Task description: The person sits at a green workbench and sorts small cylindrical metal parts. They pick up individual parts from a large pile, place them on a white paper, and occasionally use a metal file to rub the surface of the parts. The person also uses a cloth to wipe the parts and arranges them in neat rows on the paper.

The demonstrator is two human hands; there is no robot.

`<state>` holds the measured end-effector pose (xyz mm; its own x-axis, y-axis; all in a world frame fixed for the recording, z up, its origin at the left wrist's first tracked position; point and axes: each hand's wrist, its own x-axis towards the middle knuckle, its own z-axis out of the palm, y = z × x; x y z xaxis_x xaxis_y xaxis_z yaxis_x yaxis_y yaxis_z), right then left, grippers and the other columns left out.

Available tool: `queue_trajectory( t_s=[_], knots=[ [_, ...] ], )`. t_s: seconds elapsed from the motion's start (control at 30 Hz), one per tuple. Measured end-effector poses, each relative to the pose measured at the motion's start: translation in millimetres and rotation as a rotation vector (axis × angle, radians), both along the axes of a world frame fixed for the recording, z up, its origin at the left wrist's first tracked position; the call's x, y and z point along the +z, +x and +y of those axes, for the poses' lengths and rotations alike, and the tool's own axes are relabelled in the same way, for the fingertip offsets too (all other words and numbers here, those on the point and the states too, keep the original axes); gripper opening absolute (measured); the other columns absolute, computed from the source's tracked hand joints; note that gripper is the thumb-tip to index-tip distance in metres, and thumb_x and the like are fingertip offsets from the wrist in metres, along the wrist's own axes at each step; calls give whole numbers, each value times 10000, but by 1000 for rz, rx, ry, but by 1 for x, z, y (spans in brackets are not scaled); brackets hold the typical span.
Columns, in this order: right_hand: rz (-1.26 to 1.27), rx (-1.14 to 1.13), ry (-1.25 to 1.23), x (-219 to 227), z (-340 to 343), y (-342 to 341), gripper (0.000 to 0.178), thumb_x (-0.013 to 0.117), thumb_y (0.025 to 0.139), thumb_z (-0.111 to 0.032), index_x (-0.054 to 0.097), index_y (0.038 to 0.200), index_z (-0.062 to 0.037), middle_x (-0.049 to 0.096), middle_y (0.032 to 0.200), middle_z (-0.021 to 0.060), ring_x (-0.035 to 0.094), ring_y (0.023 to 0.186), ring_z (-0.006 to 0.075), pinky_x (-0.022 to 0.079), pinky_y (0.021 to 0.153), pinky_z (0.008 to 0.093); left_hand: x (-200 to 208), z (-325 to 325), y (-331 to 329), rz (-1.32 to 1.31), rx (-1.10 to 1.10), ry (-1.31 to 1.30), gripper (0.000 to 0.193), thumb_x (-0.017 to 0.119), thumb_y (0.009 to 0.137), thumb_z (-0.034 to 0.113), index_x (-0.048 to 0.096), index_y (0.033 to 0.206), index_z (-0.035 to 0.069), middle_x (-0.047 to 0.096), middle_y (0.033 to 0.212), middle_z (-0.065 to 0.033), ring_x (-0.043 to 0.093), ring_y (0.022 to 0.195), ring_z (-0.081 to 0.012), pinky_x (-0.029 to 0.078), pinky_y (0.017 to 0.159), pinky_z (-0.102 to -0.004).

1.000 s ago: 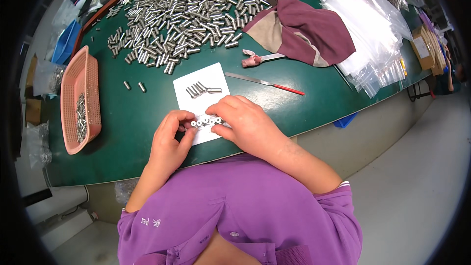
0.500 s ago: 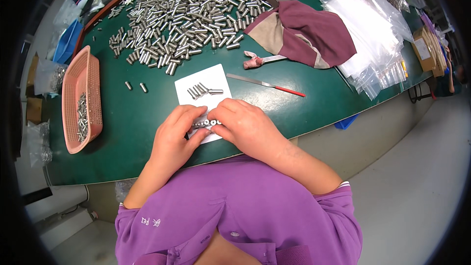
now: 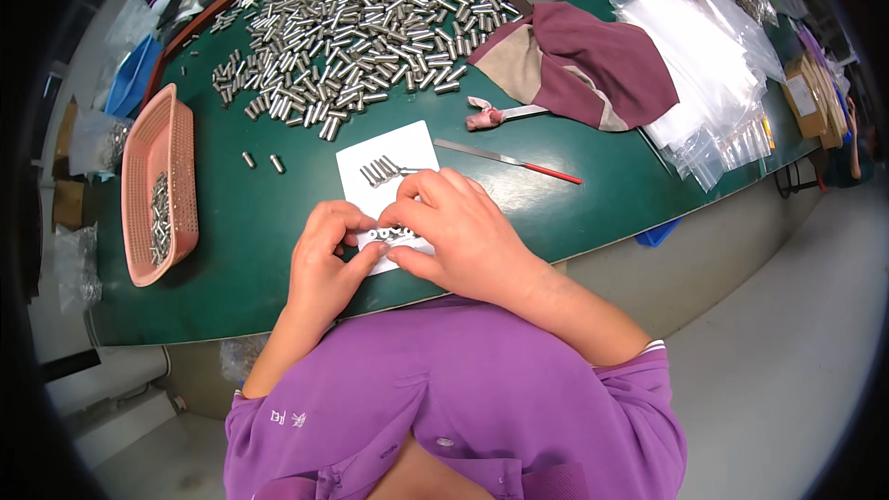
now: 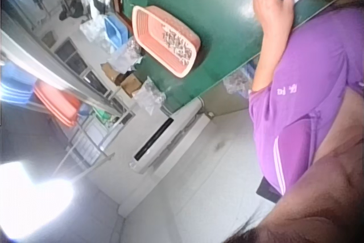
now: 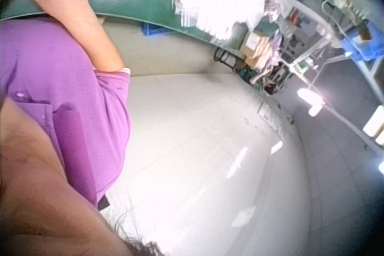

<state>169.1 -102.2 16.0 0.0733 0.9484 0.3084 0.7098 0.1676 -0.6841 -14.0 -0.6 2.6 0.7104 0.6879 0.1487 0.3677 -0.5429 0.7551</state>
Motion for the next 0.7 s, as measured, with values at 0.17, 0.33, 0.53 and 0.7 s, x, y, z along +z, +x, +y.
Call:
queue_trajectory(
  t_s=[0.17, 0.33, 0.53, 0.7],
  knots=[
    [-27, 47, -1, 2, 8, -6, 259, 761, 756, -187, 673, 993, -134, 556, 1051, 38, 542, 1000, 247, 430, 870, 403, -7, 1, 1, -32, -1, 1, 230, 796, 712, -7, 660, 891, 39, 613, 954, -46, 583, 708, -139, 501, 609, -273],
    [-234, -10, 82, 5, 9, -9, 264, 766, 751, -203, 666, 982, -124, 562, 1148, 64, 528, 1065, 272, 406, 925, 434, -10, 3, 0, -42, 3, -56, 225, 776, 714, -52, 661, 894, 17, 611, 949, -50, 578, 721, -121, 504, 624, -258],
    [-92, -30, 65, 12, 7, -6, 300, 767, 746, -196, 661, 1015, -116, 532, 1246, 102, 500, 1154, 309, 377, 992, 456, -9, 2, 2, -58, 7, -68, 201, 771, 716, -63, 651, 862, 4, 608, 942, -49, 568, 713, -117, 501, 620, -252],
    [-114, 37, 30, 3, 7, -9, 323, 766, 748, -192, 662, 1046, -121, 533, 1258, 103, 498, 1167, 307, 378, 993, 461, -8, 2, 3, -53, 25, -84, 195, 775, 719, -60, 646, 851, 4, 607, 935, -44, 562, 713, -114, 493, 618, -246]
  ],
)
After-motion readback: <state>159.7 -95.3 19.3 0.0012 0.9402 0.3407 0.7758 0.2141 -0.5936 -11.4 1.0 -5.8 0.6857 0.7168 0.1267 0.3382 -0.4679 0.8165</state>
